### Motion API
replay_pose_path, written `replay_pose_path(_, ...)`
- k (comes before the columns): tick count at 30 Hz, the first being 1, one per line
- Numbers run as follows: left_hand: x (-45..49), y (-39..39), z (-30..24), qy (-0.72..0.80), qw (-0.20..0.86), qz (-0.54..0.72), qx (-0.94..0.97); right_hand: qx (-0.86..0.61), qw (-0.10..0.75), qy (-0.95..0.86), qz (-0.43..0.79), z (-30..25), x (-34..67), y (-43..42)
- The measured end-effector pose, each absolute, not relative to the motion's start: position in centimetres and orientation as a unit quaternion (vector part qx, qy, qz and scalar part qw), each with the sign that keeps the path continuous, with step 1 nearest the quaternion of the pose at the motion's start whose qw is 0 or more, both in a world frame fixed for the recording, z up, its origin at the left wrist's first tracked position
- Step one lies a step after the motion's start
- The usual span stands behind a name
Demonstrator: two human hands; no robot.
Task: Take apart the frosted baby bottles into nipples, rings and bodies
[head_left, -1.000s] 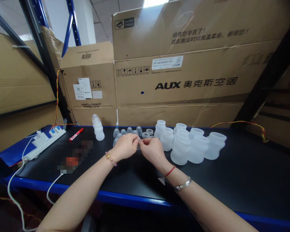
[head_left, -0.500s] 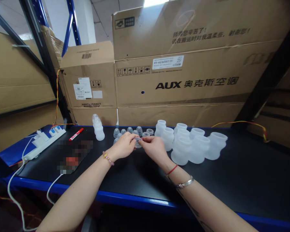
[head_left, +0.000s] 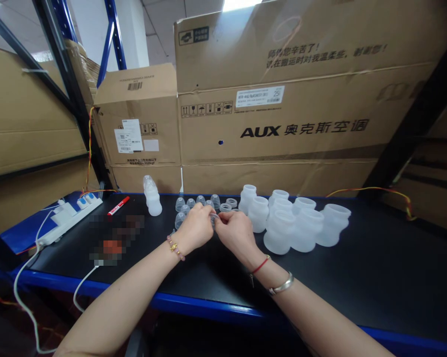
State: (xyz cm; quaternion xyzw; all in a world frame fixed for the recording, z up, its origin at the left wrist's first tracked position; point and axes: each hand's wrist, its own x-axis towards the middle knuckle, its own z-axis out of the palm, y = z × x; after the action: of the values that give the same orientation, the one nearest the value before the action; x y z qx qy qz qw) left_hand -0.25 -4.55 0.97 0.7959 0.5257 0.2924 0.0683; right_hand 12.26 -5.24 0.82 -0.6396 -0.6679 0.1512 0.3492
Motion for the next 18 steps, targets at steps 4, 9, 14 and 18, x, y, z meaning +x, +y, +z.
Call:
replay_pose_path(4, -0.2, -4.8, 1.2, 0.537, 0.073, 0.274, 0.794, -0.644, 0.346, -0.669, 0.134, 0.9, 12.1, -5.3)
replay_pose_path(9, -0.3, -4.9, 1.4, 0.535, 0.070, 0.264, 0.800, -0.643, 0.342, -0.663, 0.176, 0.4, 12.3, -4.8)
replay_pose_path(14, -0.9, -4.4, 1.5, 0.514, 0.097, 0.277, 0.806, -0.623, 0.370, -0.668, 0.169, 0.1, 12.8, -4.1)
replay_pose_path(18, -1.6, -3.8, 1.3, 0.500, 0.185, 0.292, 0.794, -0.599, 0.416, -0.647, 0.224, -0.1, 13.2, -3.2)
